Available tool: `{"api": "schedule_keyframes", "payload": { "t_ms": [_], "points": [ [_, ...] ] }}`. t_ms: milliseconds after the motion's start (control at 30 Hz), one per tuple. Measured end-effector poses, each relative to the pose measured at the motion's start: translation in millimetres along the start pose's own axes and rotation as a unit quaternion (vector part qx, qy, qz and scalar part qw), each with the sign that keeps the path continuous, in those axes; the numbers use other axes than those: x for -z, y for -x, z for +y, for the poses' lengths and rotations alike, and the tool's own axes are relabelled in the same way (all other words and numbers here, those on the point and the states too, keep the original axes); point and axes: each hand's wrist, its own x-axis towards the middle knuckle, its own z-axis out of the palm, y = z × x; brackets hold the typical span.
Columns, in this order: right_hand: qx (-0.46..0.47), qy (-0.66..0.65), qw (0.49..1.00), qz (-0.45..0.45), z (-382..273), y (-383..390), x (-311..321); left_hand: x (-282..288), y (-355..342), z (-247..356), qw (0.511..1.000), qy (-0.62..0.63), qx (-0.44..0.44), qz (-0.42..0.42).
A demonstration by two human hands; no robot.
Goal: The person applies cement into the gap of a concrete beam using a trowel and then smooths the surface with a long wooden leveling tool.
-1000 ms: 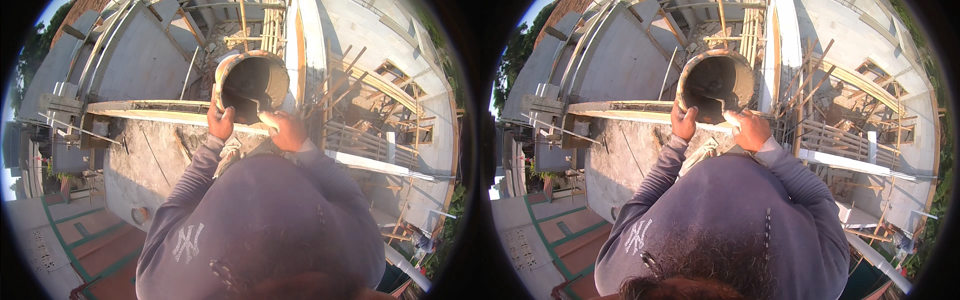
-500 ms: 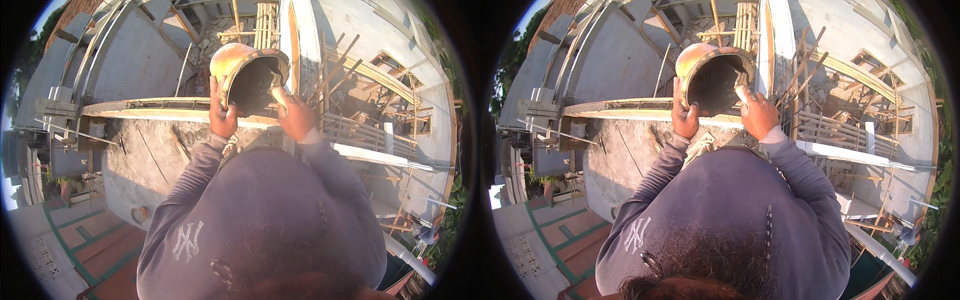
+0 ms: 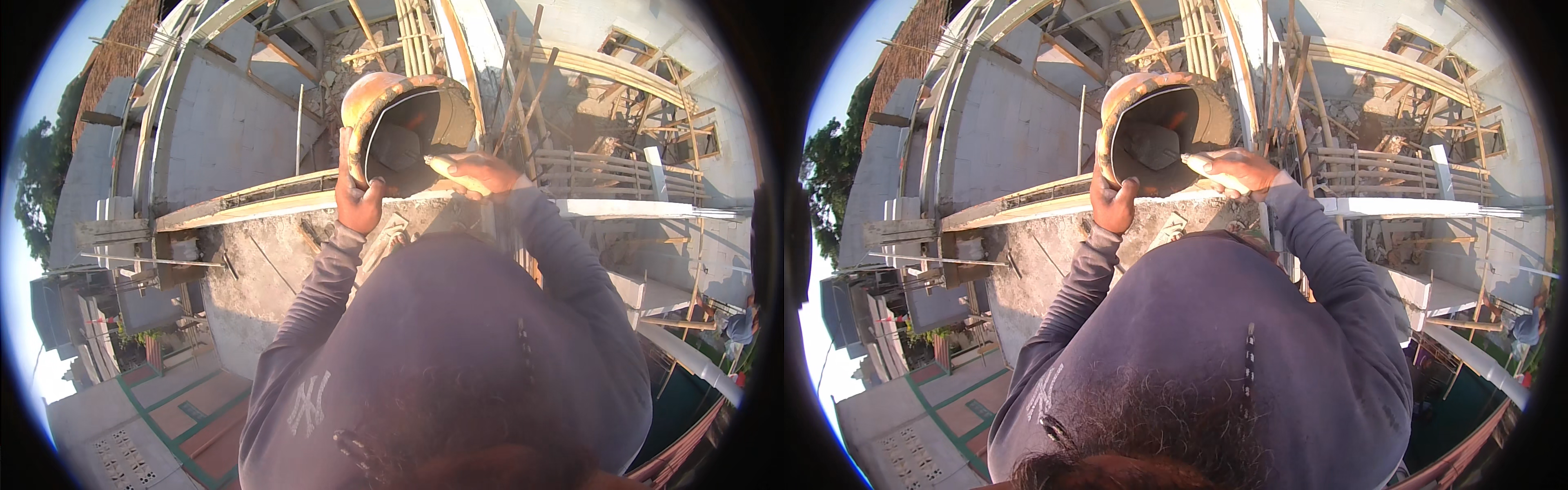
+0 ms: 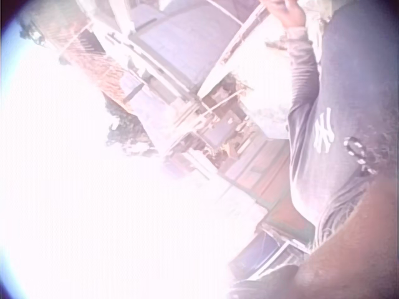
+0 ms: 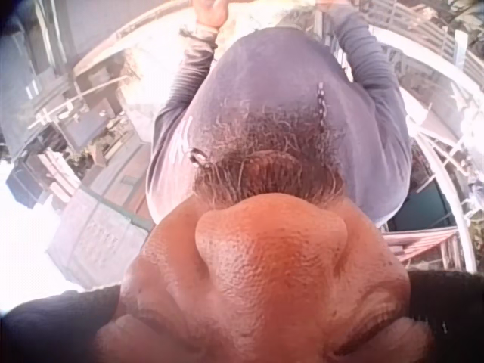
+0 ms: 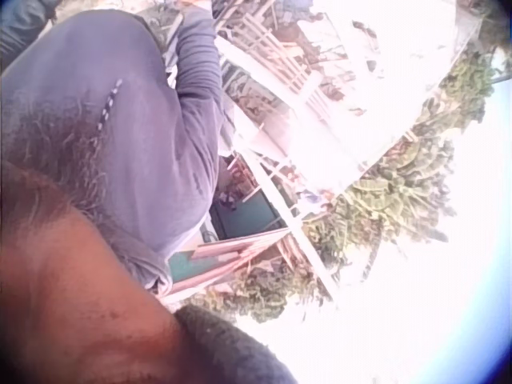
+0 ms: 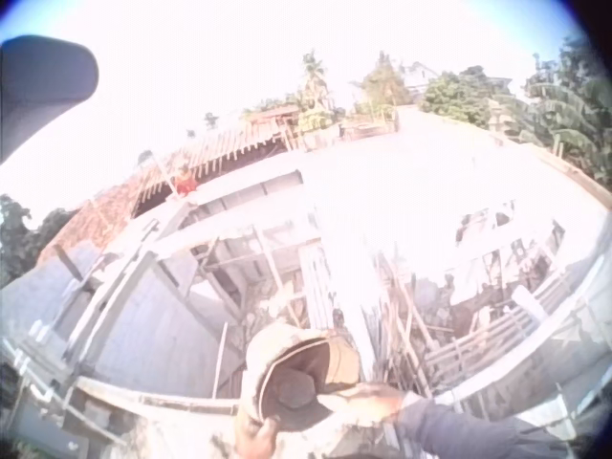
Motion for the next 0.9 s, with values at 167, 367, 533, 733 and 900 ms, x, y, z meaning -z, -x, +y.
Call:
{"api": "schedule_keyframes", "payload": {
  "t_ms": [167,367,533,733,900],
  "points": [
    [0.035,-0.023,0.999,0.015,43,-5,-7,-3,13,-52,0.990,-0.021,0.121,0.064],
    [-0.022,-0.110,0.988,0.105,98,51,17,30,45,-117,0.891,0.127,0.366,0.236],
    [-0.038,-0.051,0.972,0.225,129,142,34,127,144,-199,0.767,0.201,0.461,0.398],
    [-0.012,0.367,0.806,0.465,197,144,33,207,289,-196,0.713,-0.125,0.603,0.336],
    [-0.125,0.472,0.720,0.492,237,52,59,247,373,-167,0.638,-0.336,0.682,0.119]
  ]
}}
